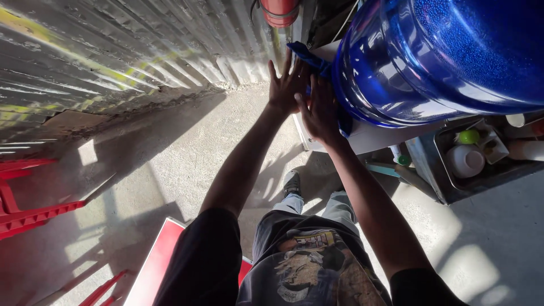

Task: Washing a cleaning cloth in a sink and using it to wipe down bar counters and a water dispenser.

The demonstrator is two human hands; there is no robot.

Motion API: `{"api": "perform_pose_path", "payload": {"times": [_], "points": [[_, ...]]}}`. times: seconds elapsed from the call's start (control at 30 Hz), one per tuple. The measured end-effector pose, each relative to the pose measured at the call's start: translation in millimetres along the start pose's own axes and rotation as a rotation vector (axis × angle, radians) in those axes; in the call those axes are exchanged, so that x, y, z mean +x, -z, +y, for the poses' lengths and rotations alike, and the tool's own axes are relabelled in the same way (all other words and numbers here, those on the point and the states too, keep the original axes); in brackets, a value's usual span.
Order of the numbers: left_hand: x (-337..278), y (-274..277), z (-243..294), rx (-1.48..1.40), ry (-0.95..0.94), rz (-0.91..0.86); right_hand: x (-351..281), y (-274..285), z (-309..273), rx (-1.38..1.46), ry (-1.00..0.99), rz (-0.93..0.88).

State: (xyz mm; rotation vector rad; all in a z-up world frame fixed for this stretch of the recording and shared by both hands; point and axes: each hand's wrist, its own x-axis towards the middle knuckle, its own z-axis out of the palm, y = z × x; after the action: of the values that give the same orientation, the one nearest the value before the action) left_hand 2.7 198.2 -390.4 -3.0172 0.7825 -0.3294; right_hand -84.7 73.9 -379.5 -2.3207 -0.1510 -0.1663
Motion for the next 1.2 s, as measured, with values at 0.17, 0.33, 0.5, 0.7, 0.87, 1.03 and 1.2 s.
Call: {"api": "perform_pose_path", "payload": {"times": [0.17,0.33,0.5,0.7,0.87,1.03,1.2], "points": [[0.0,53.8,-16.6,-0.331,-0.073,-0.164,-18.3,16.1,-14.4,-0.308,0.062,0.004],[-52.0,45.0,29.9,-0.590,0.018,-0.176,-100.5,48.6,-31.7,-0.555,0.124,0.042],[-87.3,38.7,89.0,-0.890,0.240,-0.219,-147.2,61.2,-29.1,-0.681,0.037,-0.013],[-81.3,54.1,96.2,-1.000,0.406,0.042,-123.4,64.2,-48.1,-0.808,-0.054,-0.010],[-49.6,53.4,71.1,-0.941,0.433,0.120,-78.1,49.7,-51.6,-0.834,0.030,0.015],[-8.3,29.1,38.2,-0.882,0.487,0.169,-21.3,20.8,-34.7,-0.776,0.031,0.040],[36.0,26.6,5.8,-0.791,0.560,0.167,31.5,3.1,-23.0,-0.683,0.045,0.041]]}}
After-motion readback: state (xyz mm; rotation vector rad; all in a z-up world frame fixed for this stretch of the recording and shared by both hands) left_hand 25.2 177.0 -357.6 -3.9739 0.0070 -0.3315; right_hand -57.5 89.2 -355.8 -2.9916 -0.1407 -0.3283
